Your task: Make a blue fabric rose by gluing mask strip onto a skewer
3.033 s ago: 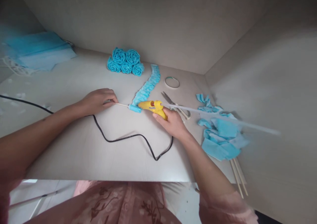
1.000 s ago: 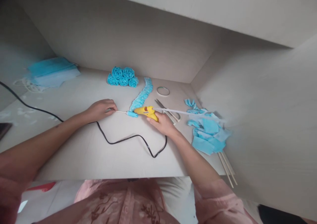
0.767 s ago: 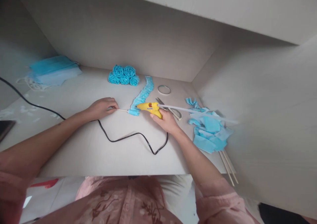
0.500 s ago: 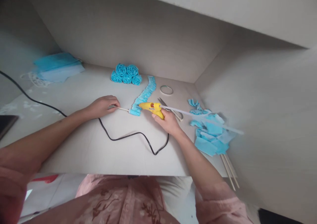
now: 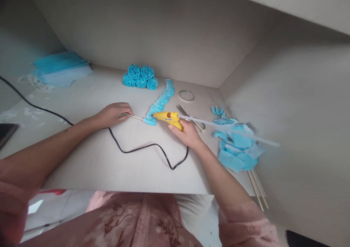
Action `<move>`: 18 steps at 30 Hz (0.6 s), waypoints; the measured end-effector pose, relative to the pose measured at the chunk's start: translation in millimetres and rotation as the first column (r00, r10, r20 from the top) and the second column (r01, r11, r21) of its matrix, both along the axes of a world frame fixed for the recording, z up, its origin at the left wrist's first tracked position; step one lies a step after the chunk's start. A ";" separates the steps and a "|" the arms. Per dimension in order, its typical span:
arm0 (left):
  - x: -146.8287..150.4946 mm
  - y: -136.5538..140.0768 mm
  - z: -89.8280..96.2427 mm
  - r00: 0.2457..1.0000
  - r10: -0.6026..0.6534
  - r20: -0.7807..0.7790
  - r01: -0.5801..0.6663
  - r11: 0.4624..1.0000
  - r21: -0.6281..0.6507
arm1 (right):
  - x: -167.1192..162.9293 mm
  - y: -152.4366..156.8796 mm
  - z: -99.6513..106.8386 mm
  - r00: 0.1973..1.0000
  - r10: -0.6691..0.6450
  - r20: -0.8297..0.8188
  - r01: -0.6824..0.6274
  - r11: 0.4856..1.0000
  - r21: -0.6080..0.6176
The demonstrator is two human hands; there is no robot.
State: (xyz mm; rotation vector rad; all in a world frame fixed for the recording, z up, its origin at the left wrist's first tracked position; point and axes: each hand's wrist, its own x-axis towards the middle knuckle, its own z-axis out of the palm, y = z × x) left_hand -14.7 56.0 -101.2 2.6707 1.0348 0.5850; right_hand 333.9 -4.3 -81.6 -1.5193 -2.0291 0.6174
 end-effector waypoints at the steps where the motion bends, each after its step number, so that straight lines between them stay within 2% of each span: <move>1: -0.2 0.7 -0.2 1.000 -0.001 0.001 0.001 1.000 -0.001 | -0.1 0.2 -0.6 1.000 0.002 0.007 -0.002 1.000 0.008; 10: -1.4 5.1 -1.8 0.998 -0.058 0.034 0.059 0.998 -0.009 | -0.9 0.7 -3.4 0.999 0.038 0.019 -0.038 0.999 0.020; 18: -1.8 6.0 -2.9 0.998 -0.051 0.044 0.051 0.999 -0.010 | -4.2 0.4 -5.0 0.996 0.065 0.054 -0.067 0.997 0.029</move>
